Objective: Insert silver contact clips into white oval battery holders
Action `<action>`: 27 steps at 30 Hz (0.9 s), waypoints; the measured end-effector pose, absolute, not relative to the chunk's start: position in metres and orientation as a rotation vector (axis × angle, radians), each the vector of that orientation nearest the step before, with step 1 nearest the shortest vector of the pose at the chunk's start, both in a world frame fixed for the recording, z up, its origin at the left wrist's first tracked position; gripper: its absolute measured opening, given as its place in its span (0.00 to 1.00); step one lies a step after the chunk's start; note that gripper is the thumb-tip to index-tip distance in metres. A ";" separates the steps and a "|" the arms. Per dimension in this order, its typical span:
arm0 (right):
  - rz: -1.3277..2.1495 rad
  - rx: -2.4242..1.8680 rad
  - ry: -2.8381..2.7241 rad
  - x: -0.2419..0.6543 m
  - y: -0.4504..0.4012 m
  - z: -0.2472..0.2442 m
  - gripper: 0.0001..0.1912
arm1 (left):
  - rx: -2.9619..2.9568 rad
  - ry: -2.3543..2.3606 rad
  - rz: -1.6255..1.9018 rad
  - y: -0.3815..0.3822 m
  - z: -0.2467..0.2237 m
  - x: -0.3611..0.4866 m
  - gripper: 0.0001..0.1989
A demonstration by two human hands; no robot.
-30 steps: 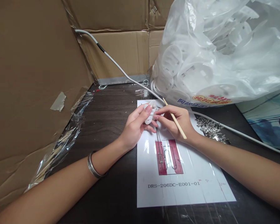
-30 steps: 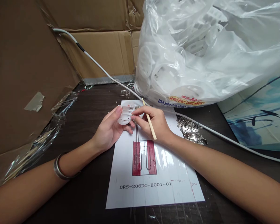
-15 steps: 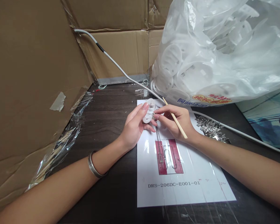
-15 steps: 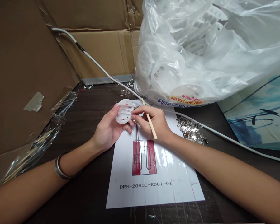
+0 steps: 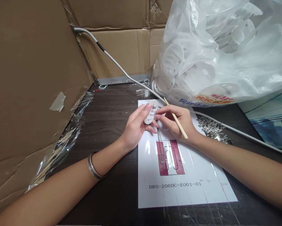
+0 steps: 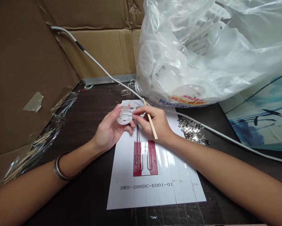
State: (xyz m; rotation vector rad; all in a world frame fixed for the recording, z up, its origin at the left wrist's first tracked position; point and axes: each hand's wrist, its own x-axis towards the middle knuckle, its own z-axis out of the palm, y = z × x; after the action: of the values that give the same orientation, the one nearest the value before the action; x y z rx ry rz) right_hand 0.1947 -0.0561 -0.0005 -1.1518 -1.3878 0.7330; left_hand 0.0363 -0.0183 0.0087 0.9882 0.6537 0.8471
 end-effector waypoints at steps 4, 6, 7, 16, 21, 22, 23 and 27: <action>0.738 -1.170 -1.328 0.195 -0.055 0.000 0.05 | 1.001 0.639 0.833 -0.019 0.009 0.036 0.35; 0.741 -1.176 -1.308 0.195 -0.054 0.000 0.07 | 1.003 0.630 0.834 -0.019 0.009 0.035 0.34; 0.745 -1.176 -1.307 0.194 -0.054 0.001 0.08 | 1.004 0.625 0.836 -0.019 0.008 0.035 0.33; 0.777 -1.171 -1.299 0.194 -0.055 -0.001 0.05 | 0.989 0.591 0.834 -0.017 0.006 0.033 0.30; 0.790 -1.141 -1.282 0.194 -0.055 -0.003 0.05 | 0.990 0.577 0.831 -0.018 0.006 0.032 0.28; 0.781 -1.145 -1.281 0.193 -0.055 -0.003 0.05 | 0.989 0.571 0.827 -0.018 0.006 0.032 0.29; 0.770 -1.153 -1.279 0.193 -0.055 -0.003 0.06 | 0.987 0.566 0.823 -0.018 0.007 0.032 0.29; 0.810 -1.190 -1.236 0.194 -0.054 -0.001 0.10 | 0.950 0.542 0.823 -0.018 0.009 0.032 0.30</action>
State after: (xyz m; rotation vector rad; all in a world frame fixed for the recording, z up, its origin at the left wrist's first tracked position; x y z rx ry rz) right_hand 0.1936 -0.0539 -0.0010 -1.1900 -1.2355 0.8104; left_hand 0.0318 -0.0178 0.0085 0.9500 0.5424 0.8229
